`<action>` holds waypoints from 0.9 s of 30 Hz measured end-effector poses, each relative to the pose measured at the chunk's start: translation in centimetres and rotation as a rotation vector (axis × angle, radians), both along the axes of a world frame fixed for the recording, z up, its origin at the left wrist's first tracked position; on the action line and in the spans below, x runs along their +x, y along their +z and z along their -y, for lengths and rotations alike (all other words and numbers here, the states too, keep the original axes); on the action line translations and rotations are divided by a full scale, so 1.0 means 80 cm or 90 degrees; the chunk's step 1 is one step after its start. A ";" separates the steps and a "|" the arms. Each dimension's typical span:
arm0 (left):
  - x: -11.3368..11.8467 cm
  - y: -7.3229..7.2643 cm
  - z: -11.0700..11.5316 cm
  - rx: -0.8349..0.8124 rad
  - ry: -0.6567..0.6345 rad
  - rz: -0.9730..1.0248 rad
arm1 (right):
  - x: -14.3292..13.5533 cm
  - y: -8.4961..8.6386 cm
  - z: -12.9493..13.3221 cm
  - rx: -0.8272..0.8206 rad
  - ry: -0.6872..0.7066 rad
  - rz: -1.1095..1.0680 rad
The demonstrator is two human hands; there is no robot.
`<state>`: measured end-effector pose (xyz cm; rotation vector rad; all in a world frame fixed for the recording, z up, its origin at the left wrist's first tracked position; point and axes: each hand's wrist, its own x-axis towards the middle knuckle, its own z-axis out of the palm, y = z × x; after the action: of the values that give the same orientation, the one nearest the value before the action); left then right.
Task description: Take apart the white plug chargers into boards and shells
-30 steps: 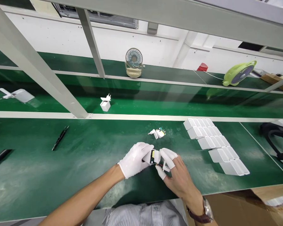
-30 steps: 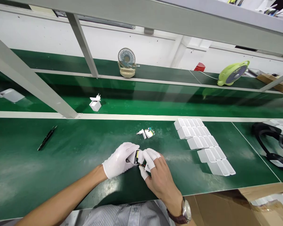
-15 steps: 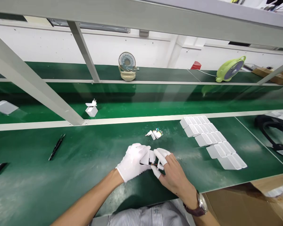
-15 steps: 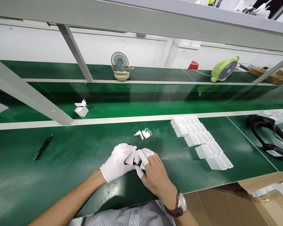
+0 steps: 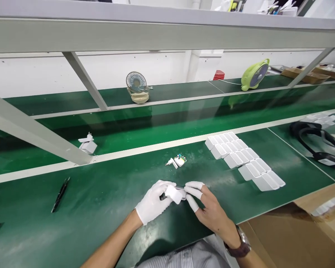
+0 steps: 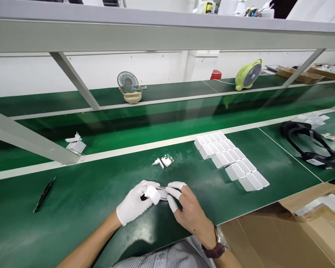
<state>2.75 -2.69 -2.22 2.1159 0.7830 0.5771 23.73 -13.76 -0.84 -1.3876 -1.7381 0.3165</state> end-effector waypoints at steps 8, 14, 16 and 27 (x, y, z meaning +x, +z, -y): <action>0.004 0.003 -0.002 -0.008 0.008 -0.041 | 0.001 -0.017 0.001 0.014 0.084 0.100; 0.004 -0.003 -0.005 0.024 -0.003 -0.047 | 0.000 -0.027 -0.007 0.035 0.050 0.173; 0.004 -0.004 -0.004 0.009 -0.003 -0.054 | 0.002 -0.034 -0.008 0.039 0.049 0.182; 0.002 0.003 0.001 -0.071 0.057 -0.036 | 0.004 -0.034 -0.014 0.116 0.019 0.120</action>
<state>2.92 -2.79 -1.98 2.0106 0.9247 0.5099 24.08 -12.65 -3.57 -1.2928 -1.8920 0.0415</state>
